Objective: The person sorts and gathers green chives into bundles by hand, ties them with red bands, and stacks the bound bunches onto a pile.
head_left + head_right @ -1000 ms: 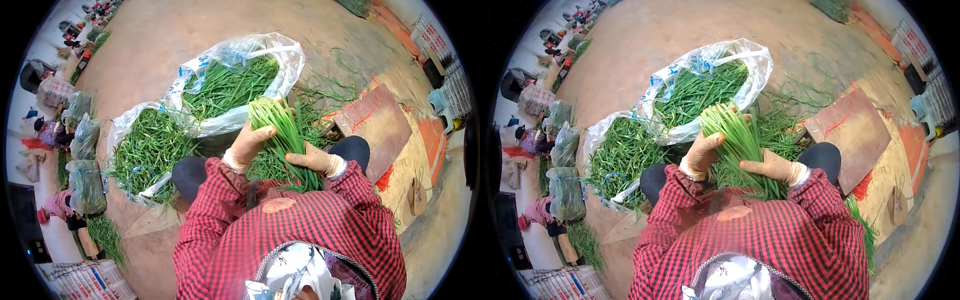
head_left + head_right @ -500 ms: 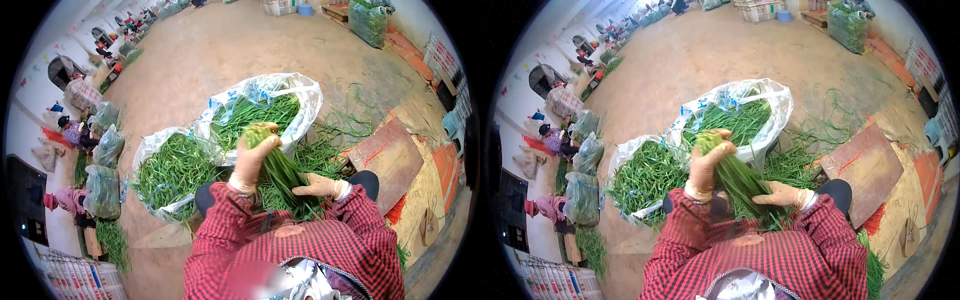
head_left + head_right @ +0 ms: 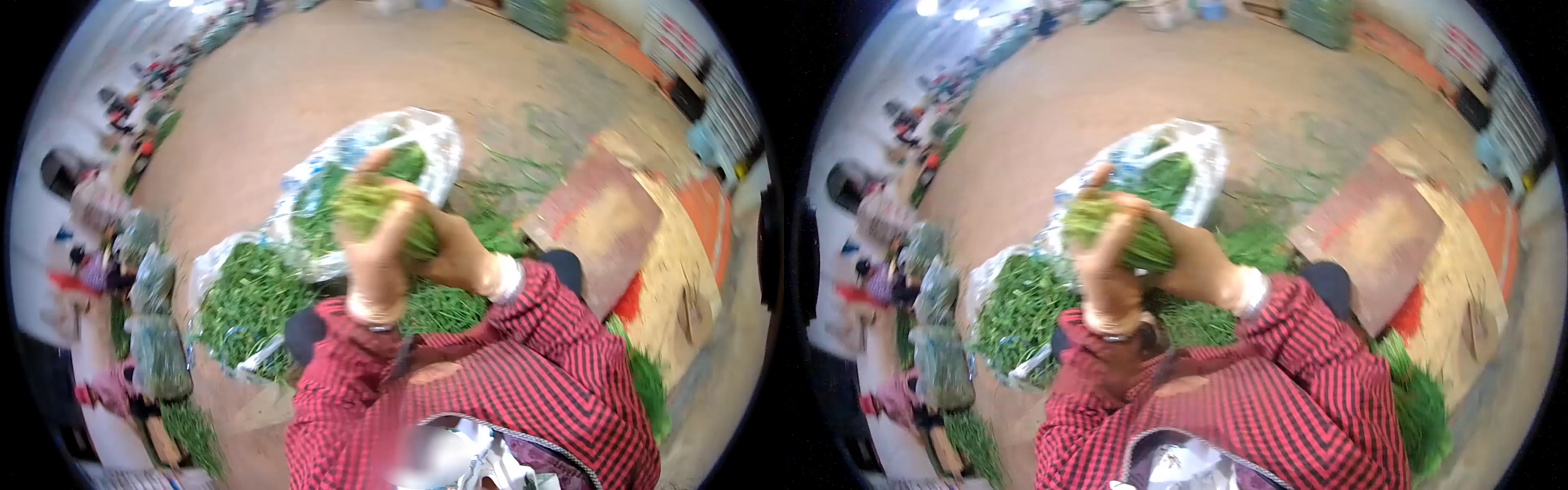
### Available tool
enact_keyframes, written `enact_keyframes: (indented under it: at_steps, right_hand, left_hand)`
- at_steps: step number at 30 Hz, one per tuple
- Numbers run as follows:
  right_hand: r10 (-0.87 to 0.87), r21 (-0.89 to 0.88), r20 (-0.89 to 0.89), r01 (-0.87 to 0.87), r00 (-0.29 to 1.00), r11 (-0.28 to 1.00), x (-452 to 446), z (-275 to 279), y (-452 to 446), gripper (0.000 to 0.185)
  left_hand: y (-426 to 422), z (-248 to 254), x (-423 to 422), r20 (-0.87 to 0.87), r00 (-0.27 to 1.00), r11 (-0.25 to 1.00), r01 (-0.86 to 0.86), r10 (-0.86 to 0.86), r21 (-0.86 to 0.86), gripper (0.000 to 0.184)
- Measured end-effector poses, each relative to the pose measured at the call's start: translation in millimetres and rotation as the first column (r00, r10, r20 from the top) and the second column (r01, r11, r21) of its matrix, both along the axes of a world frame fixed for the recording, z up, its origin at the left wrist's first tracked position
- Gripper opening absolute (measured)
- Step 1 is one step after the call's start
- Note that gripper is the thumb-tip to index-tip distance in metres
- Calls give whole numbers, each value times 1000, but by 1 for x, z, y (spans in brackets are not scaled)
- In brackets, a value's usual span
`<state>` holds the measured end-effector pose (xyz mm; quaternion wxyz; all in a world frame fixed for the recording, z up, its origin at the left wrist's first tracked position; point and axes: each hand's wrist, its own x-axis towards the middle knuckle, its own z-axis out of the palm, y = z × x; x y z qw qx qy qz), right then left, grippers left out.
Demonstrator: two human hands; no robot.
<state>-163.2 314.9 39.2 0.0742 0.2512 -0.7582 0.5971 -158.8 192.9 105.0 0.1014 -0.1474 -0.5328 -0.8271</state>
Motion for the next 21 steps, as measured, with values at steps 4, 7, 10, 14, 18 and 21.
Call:
enact_keyframes:
  at_steps: [4, 7, 10, 14, 18, 21]
  right_hand:
    - [6, 419, -137, 52, 991, 907, -16, 37, 53, 62]
    - [-27, 750, -108, 100, 994, 653, -26, 57, 116, 72]
    - [-317, 814, -23, 202, 948, 545, -31, 50, 195, 69]
    - [-592, 839, -9, 329, 806, 434, -33, -30, 315, 58]
    - [-703, 872, -20, 357, 711, 335, -28, -120, 361, 52]
    - [-822, 915, 115, 263, 558, 306, -31, -106, 306, 57]
  left_hand:
    - [-2, 0, -30, 10, 995, 990, -102, 102, 101, 40]
    - [-34, -11, -78, -226, 880, 796, 475, -418, 376, 37]
    - [-22, -36, -84, -19, 930, 909, 363, -367, 204, 38]
    - [2, -97, -85, 429, 901, 953, 178, -58, -246, 48]
    - [-4, -151, -76, 710, 702, 888, 360, -57, -285, 36]
    - [-46, -137, -56, 763, 639, 752, 548, -94, -367, 34]
